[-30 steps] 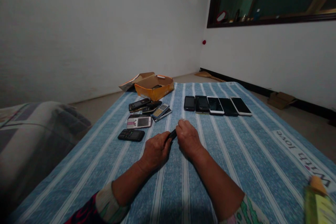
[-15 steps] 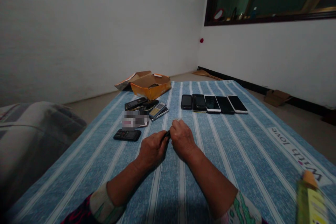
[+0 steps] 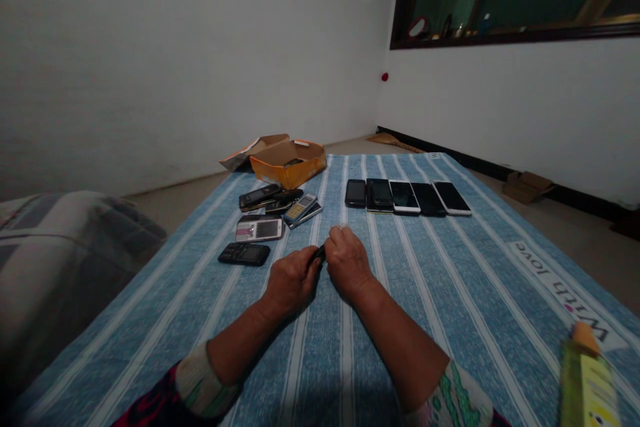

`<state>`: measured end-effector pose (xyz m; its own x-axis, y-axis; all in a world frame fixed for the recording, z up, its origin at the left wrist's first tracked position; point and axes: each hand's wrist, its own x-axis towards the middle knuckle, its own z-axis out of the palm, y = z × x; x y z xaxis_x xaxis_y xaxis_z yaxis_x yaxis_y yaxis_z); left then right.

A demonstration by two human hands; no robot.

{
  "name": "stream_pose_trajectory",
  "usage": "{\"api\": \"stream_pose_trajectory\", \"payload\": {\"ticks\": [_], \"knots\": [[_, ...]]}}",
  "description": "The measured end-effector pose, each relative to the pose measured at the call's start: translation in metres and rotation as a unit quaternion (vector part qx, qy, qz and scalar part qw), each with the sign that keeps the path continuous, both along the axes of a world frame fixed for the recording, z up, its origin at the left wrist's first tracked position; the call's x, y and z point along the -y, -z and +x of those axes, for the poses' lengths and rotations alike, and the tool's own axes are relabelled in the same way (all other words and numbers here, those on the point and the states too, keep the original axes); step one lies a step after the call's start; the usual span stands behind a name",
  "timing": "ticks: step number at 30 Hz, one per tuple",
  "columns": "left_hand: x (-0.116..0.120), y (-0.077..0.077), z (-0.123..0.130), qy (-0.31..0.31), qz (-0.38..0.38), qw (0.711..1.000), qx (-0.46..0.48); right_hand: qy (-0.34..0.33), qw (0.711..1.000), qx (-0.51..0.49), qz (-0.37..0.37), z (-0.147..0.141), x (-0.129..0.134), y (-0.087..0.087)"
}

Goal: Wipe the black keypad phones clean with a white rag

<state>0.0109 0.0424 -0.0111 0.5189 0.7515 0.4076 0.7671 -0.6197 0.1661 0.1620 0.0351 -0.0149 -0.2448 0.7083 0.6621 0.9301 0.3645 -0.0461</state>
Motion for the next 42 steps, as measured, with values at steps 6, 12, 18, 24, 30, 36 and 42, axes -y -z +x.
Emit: {"api": "stream_pose_trajectory", "payload": {"ticks": [6, 12, 18, 24, 30, 36, 42], "knots": [[0.0, -0.001, -0.001, 0.007, -0.001, 1.0, 0.01, -0.049, 0.999, 0.013, 0.016, -0.011, 0.008, 0.001], [-0.001, 0.0, -0.001, 0.01, 0.006, 1.0, 0.005, 0.006, 1.0, 0.001, -0.012, 0.003, 0.0, -0.002], [-0.001, 0.001, -0.001, 0.011, 0.015, 1.0, 0.006, -0.007, 1.0, -0.003, 0.007, 0.001, 0.003, -0.001], [0.0, 0.0, -0.001, 0.01, 0.007, 1.0, 0.01, 0.0, 1.0, 0.006, 0.013, 0.0, 0.0, 0.001], [-0.001, 0.0, -0.002, 0.015, 0.008, 1.0, 0.013, -0.043, 0.998, 0.021, 0.026, -0.008, 0.007, 0.001], [-0.002, 0.0, -0.002, 0.017, 0.001, 1.0, 0.019, 0.001, 1.0, 0.021, 0.019, -0.006, 0.0, 0.0], [-0.001, 0.0, -0.001, 0.01, 0.018, 1.0, 0.013, 0.016, 0.999, 0.002, 0.029, -0.001, -0.001, -0.001]]}}
